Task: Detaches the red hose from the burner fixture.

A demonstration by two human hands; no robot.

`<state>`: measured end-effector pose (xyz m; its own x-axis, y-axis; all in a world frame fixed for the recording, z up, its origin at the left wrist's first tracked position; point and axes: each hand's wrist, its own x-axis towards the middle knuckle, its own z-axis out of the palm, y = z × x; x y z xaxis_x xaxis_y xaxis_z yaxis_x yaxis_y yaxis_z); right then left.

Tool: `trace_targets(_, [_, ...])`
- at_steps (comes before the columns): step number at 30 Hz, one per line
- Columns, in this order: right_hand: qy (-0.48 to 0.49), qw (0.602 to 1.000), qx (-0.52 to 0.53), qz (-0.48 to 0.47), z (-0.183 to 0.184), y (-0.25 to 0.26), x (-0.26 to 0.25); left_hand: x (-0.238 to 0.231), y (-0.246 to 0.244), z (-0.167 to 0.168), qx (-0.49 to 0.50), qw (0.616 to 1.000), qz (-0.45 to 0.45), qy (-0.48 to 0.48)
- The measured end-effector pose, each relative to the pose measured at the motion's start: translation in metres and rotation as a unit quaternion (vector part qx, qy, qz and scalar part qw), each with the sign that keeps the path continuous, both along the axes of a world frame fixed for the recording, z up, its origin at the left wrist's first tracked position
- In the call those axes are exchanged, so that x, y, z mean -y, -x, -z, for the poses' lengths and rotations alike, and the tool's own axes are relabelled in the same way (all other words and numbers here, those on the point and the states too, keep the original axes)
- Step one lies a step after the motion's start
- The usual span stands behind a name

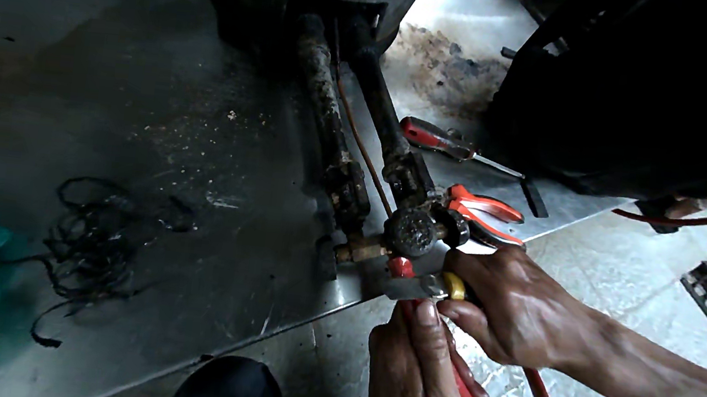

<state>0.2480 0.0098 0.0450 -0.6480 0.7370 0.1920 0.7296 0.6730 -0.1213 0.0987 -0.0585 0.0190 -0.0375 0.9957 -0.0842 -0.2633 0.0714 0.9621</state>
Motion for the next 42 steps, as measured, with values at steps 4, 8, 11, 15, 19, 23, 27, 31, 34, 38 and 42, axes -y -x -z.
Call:
trace_targets(4, [-0.011, 1.000, -0.024, -0.001, 0.008, 0.001, -0.001, 0.001, -0.002, 0.000, 0.002, 1.000, -0.007, -0.002])
trace_targets(8, [-0.039, 0.998, -0.040, 0.008, 0.016, 0.004, 0.000, 0.002, -0.003, 0.000, 0.015, 1.000, -0.005, 0.003])
trace_targets(11, [0.002, 0.999, -0.047, 0.015, 0.012, 0.005, 0.004, 0.000, -0.002, 0.002, 0.034, 0.999, 0.000, 0.000])
trace_targets(15, [0.083, 0.995, -0.054, 0.023, 0.001, -0.002, 0.006, -0.002, -0.002, 0.003, 0.069, 0.998, 0.009, 0.000])
trace_targets(19, [0.120, 0.992, -0.032, 0.027, -0.008, -0.013, 0.007, -0.004, -0.003, 0.003, 0.096, 0.995, 0.011, 0.007])
trace_targets(23, [0.124, 0.992, 0.008, 0.022, -0.018, -0.015, 0.004, -0.004, -0.003, 0.005, 0.098, 0.995, 0.013, -0.003])
trace_targets(27, [0.088, 0.996, 0.000, 0.023, -0.006, -0.011, 0.001, -0.002, -0.006, 0.006, 0.078, 0.997, 0.002, -0.010])
trace_targets(31, [0.059, 0.997, -0.043, 0.021, 0.010, -0.006, -0.002, 0.000, -0.007, 0.005, 0.051, 0.999, -0.007, -0.017])
trace_targets(34, [0.048, 0.997, -0.057, 0.035, 0.016, -0.003, 0.001, 0.001, -0.007, 0.004, 0.037, 0.999, -0.007, -0.013])
trace_targets(38, [0.019, 0.996, -0.055, 0.064, 0.021, 0.001, 0.007, 0.003, -0.007, 0.003, 0.010, 1.000, -0.006, -0.010])
trace_targets(42, [0.007, 0.996, -0.043, 0.074, 0.018, 0.004, 0.007, 0.004, -0.008, 0.005, 0.021, 1.000, -0.009, -0.020])
